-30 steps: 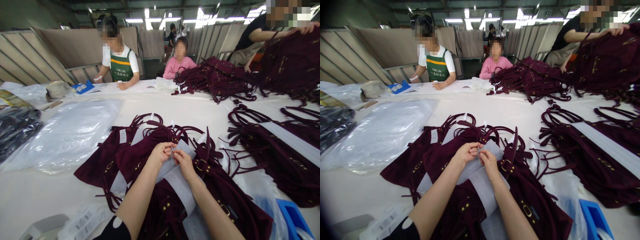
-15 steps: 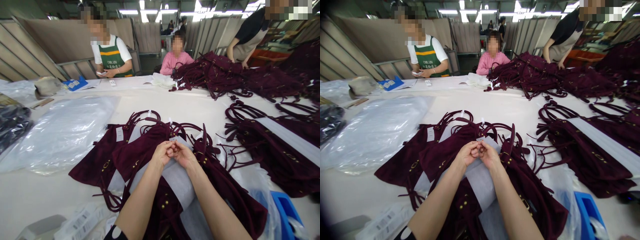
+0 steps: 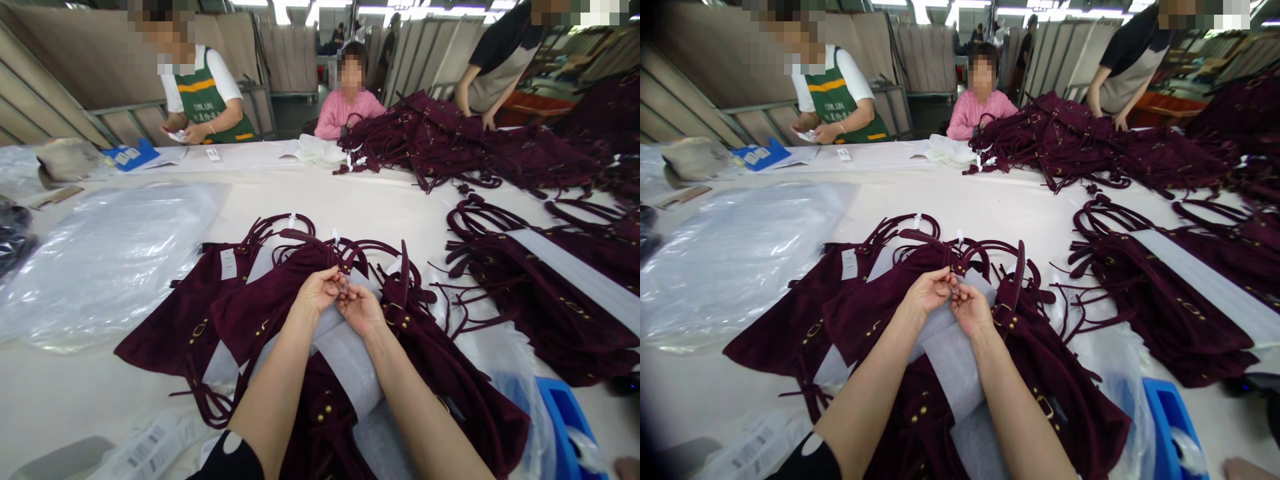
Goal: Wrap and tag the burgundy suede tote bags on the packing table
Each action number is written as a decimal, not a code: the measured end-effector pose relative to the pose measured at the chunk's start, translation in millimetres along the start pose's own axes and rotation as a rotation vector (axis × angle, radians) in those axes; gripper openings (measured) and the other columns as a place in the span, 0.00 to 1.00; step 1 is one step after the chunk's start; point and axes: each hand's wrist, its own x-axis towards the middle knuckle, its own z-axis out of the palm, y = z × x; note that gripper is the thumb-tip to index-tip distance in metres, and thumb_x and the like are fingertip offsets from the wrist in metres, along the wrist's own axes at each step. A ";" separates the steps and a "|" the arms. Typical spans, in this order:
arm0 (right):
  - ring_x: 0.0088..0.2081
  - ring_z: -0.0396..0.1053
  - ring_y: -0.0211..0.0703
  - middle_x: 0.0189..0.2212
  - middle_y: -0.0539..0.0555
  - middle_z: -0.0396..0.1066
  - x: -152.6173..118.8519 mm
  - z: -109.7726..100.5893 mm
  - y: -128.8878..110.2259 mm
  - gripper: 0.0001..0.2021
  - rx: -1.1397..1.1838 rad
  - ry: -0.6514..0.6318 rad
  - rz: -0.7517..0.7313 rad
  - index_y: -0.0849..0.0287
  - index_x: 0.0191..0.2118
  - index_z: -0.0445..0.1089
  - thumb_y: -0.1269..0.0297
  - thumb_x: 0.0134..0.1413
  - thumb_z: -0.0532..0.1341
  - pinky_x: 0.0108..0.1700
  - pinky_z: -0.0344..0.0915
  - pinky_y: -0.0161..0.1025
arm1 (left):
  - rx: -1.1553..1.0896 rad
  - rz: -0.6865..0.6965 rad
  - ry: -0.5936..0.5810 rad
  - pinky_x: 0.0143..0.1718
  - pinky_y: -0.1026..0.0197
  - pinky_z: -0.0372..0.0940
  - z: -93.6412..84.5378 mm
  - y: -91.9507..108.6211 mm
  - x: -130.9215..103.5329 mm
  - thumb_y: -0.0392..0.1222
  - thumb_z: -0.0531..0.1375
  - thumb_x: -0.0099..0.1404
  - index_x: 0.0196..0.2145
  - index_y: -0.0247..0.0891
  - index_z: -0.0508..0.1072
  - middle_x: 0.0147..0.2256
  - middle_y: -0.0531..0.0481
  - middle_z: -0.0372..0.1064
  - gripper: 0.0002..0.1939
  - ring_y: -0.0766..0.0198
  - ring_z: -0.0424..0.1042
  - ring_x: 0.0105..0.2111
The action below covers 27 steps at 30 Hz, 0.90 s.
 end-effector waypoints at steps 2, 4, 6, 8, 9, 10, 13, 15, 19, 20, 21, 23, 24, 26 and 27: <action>0.24 0.63 0.32 0.19 0.48 0.65 2.2 -0.7 -2.5 0.12 0.005 0.008 -0.057 0.60 0.16 0.55 0.73 0.45 0.57 0.31 0.63 0.31 | 0.015 -0.011 -0.031 0.12 0.73 0.43 -1.3 -0.7 -0.1 0.34 0.58 0.58 0.23 0.30 0.66 0.22 0.50 0.63 0.08 0.77 0.56 0.16; 0.25 0.65 0.33 0.21 0.48 0.67 3.9 0.4 -6.2 0.11 -0.005 -0.026 -0.092 0.59 0.18 0.58 0.71 0.45 0.58 0.34 0.64 0.33 | 0.037 0.003 -0.051 0.11 0.73 0.40 -3.1 -3.2 -1.9 0.34 0.57 0.59 0.24 0.29 0.67 0.21 0.51 0.62 0.08 0.79 0.52 0.14; 0.26 0.66 0.33 0.23 0.48 0.68 4.0 2.9 -9.5 0.08 -0.002 -0.071 -0.086 0.59 0.20 0.61 0.70 0.46 0.59 0.36 0.65 0.34 | 0.060 0.037 -0.054 0.11 0.73 0.39 -5.7 -6.3 -3.3 0.35 0.58 0.59 0.25 0.29 0.68 0.18 0.54 0.60 0.07 0.80 0.48 0.12; 0.27 0.68 0.33 0.25 0.49 0.70 2.6 5.8 -11.3 0.06 0.012 -0.101 -0.060 0.59 0.23 0.64 0.70 0.47 0.59 0.38 0.66 0.35 | 0.081 0.069 -0.052 0.12 0.73 0.39 -8.9 -8.7 -3.2 0.35 0.58 0.59 0.26 0.29 0.68 0.15 0.57 0.56 0.06 0.79 0.47 0.12; 0.27 0.68 0.33 0.26 0.50 0.70 1.5 7.1 -11.5 0.05 0.006 -0.116 -0.053 0.60 0.24 0.65 0.70 0.48 0.58 0.39 0.66 0.35 | 0.088 0.076 -0.053 0.12 0.73 0.39 -10.8 -9.5 -2.7 0.35 0.58 0.58 0.26 0.30 0.68 0.15 0.58 0.56 0.06 0.79 0.47 0.11; 0.28 0.68 0.34 0.27 0.50 0.71 0.4 8.0 -11.3 0.04 -0.016 -0.133 -0.053 0.60 0.25 0.66 0.70 0.49 0.58 0.39 0.66 0.34 | 0.094 0.077 -0.057 0.12 0.73 0.39 -12.7 -10.2 -2.1 0.35 0.58 0.58 0.25 0.30 0.68 0.15 0.58 0.55 0.06 0.79 0.47 0.11; 0.27 0.67 0.34 0.22 0.49 0.68 -1.9 7.8 -9.8 0.03 -0.150 -0.212 -0.088 0.60 0.28 0.68 0.68 0.49 0.59 0.34 0.65 0.33 | 0.109 0.038 -0.090 0.13 0.72 0.39 -18.1 -11.5 -1.3 0.38 0.59 0.58 0.23 0.32 0.65 0.14 0.59 0.52 0.09 0.79 0.46 0.12; 0.23 0.63 0.33 0.16 0.46 0.60 -1.6 5.8 -9.4 0.03 -0.237 -0.255 -0.096 0.60 0.28 0.69 0.68 0.48 0.60 0.30 0.62 0.31 | 0.129 -0.007 -0.126 0.13 0.72 0.41 -20.7 -12.1 -2.7 0.40 0.58 0.59 0.21 0.33 0.64 0.13 0.60 0.48 0.12 0.78 0.46 0.12; 0.17 0.51 0.29 0.10 0.42 0.47 2.3 1.9 -11.1 0.05 -0.254 -0.220 -0.018 0.61 0.24 0.67 0.69 0.49 0.60 0.26 0.58 0.29 | 0.202 -0.039 -0.183 0.14 0.71 0.42 -24.1 -10.5 -7.3 0.41 0.57 0.60 0.22 0.34 0.64 0.12 0.62 0.43 0.12 0.77 0.44 0.11; 0.16 0.49 0.29 0.10 0.42 0.46 3.2 1.3 -11.6 0.06 -0.248 -0.209 0.010 0.62 0.23 0.67 0.70 0.49 0.59 0.26 0.58 0.29 | 0.229 -0.040 -0.192 0.14 0.71 0.40 -25.1 -9.3 -8.0 0.40 0.57 0.59 0.22 0.34 0.64 0.12 0.62 0.44 0.11 0.77 0.44 0.11; 0.16 0.48 0.29 0.09 0.42 0.46 3.9 0.8 -12.0 0.07 -0.253 -0.205 0.038 0.62 0.22 0.67 0.70 0.49 0.59 0.26 0.58 0.29 | 0.259 -0.045 -0.202 0.14 0.71 0.39 -26.2 -8.0 -8.3 0.39 0.58 0.59 0.22 0.34 0.65 0.12 0.62 0.44 0.10 0.77 0.44 0.11; 0.16 0.48 0.29 0.09 0.42 0.46 4.7 -0.6 -12.7 0.08 -0.289 -0.207 0.088 0.62 0.22 0.67 0.69 0.50 0.58 0.27 0.59 0.29 | 0.317 -0.064 -0.222 0.14 0.71 0.38 -29.0 -5.4 -8.1 0.38 0.60 0.57 0.23 0.33 0.66 0.12 0.62 0.45 0.09 0.78 0.45 0.11; 0.16 0.48 0.29 0.08 0.42 0.46 5.0 -1.6 -13.0 0.09 -0.313 -0.208 0.109 0.62 0.22 0.66 0.69 0.51 0.58 0.28 0.59 0.30 | 0.344 -0.075 -0.231 0.14 0.71 0.38 -30.5 -4.3 -7.7 0.39 0.60 0.56 0.23 0.33 0.66 0.12 0.62 0.45 0.09 0.78 0.45 0.11; 0.15 0.48 0.29 0.08 0.42 0.46 5.6 -4.1 -13.5 0.09 -0.358 -0.216 0.140 0.62 0.22 0.66 0.68 0.51 0.58 0.28 0.60 0.31 | 0.388 -0.094 -0.243 0.14 0.71 0.38 -33.6 -2.9 -6.6 0.39 0.61 0.55 0.22 0.33 0.67 0.12 0.62 0.45 0.09 0.78 0.44 0.11; 0.15 0.48 0.29 0.08 0.42 0.46 6.1 -5.5 -13.6 0.09 -0.379 -0.224 0.147 0.62 0.22 0.66 0.68 0.51 0.59 0.28 0.60 0.31 | 0.407 -0.099 -0.246 0.14 0.70 0.38 -35.1 -2.6 -6.1 0.39 0.62 0.54 0.22 0.33 0.67 0.12 0.62 0.45 0.09 0.78 0.44 0.11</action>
